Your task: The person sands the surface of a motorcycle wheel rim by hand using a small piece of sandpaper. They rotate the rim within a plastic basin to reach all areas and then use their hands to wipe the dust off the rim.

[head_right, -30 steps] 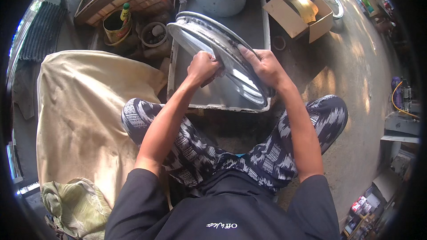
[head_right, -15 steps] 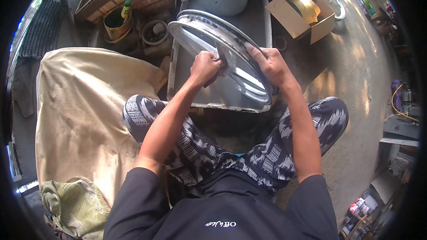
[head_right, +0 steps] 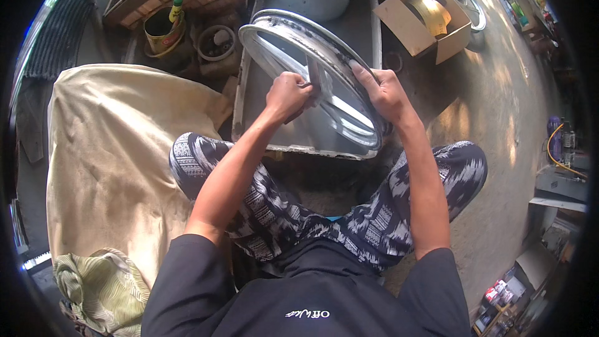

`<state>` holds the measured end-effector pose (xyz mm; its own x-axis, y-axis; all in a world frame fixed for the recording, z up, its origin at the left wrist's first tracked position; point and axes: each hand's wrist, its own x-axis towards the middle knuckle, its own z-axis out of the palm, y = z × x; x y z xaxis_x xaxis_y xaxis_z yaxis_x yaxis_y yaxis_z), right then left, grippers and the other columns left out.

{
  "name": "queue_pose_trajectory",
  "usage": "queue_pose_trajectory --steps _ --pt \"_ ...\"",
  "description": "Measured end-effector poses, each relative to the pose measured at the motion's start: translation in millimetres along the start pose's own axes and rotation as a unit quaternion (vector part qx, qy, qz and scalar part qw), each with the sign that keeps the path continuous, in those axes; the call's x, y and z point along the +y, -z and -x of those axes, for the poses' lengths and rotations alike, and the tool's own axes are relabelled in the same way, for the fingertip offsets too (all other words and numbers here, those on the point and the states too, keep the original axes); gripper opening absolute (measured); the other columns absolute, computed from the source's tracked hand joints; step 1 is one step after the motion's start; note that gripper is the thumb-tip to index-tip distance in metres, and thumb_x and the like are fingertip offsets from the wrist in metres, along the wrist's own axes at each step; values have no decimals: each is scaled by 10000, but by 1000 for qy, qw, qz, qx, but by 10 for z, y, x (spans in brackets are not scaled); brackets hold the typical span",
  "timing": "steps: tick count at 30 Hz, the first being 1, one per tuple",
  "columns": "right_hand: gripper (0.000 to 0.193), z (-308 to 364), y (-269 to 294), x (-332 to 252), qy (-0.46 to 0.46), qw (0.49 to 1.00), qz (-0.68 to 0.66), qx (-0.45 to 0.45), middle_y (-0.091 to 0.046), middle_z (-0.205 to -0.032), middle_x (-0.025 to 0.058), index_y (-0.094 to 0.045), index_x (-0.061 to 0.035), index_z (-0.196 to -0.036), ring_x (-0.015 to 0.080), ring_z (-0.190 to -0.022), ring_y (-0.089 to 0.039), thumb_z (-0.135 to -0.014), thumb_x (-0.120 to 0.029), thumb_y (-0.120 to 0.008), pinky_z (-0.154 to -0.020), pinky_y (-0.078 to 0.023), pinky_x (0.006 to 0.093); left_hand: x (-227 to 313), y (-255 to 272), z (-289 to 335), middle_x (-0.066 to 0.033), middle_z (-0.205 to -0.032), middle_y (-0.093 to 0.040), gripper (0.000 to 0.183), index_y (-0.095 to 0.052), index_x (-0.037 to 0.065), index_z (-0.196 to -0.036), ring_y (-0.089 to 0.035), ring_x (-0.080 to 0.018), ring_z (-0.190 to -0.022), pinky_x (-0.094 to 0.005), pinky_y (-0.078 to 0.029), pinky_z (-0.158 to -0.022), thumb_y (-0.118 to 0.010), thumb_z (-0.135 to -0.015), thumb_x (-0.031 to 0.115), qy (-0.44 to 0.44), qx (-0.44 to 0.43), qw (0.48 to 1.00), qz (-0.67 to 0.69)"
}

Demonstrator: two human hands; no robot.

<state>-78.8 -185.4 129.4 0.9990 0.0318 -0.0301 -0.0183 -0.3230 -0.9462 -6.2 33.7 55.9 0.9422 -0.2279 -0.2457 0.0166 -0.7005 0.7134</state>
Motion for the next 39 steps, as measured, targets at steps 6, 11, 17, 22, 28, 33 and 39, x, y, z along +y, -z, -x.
queue_pose_trajectory --steps 6,11,17,22,28,33,39 --pt "545 -12 0 73 2 1000 3 3 -614 -622 36 -668 14 -796 102 -490 -588 -1043 -453 -535 -462 -462 254 -9 35 20 -214 -876 -731 280 -744 29 -896 -720 -376 -877 -455 -555 -795 -729 -785 286 17 -20 1000 -18" --pt "521 -25 -49 12 0 1000 4 1 -609 -627 26 -665 8 -800 94 -493 -579 -1045 -435 -542 -463 -456 251 -27 -93 57 -174 -793 -733 268 -738 17 -835 -727 -350 -812 -435 -562 -762 -742 -795 281 -36 80 996 -5" --pt "501 -16 -75 -16 -16 1000 -2 -3 -611 -665 -4 -681 30 -851 70 -576 -557 -1047 -413 -553 -529 -459 244 -27 -68 56 -173 -822 -739 284 -744 23 -860 -731 -337 -817 -426 -555 -768 -732 -830 305 -29 42 999 -4" --pt "490 4 -87 -78 -41 999 -16 5 -611 -720 -38 -709 74 -921 38 -711 -506 -1051 -376 -564 -632 -449 240 17 165 74 -184 -837 -735 271 -749 27 -926 -725 -359 -861 -435 -551 -789 -718 -824 275 23 -30 999 -24" --pt "484 -50 -165 -163 -51 999 4 -10 -605 -714 -39 -707 74 -920 37 -699 -501 -1054 -368 -562 -618 -441 244 -132 -20 -12 -181 -809 -731 351 -730 13 -870 -720 -344 -773 -439 -535 -705 -757 -844 362 -37 44 998 -5" --pt "485 1 -56 -131 -67 998 -1 14 -633 -718 -26 -723 69 -953 38 -700 -519 -1044 -383 -574 -630 -459 243 -153 397 -36 -136 -798 -747 268 -744 57 -895 -741 -282 -824 -401 -552 -750 -766 -835 317 30 -21 999 -40" --pt "491 -11 -219 -219 -48 999 -2 25 -642 -711 -13 -722 61 -960 45 -694 -525 -1048 -394 -559 -642 -469 254 -146 478 -17 -192 -865 -744 365 -724 -19 -999 -739 -309 -864 -399 -550 -794 -728 -869 322 68 -4 996 61"
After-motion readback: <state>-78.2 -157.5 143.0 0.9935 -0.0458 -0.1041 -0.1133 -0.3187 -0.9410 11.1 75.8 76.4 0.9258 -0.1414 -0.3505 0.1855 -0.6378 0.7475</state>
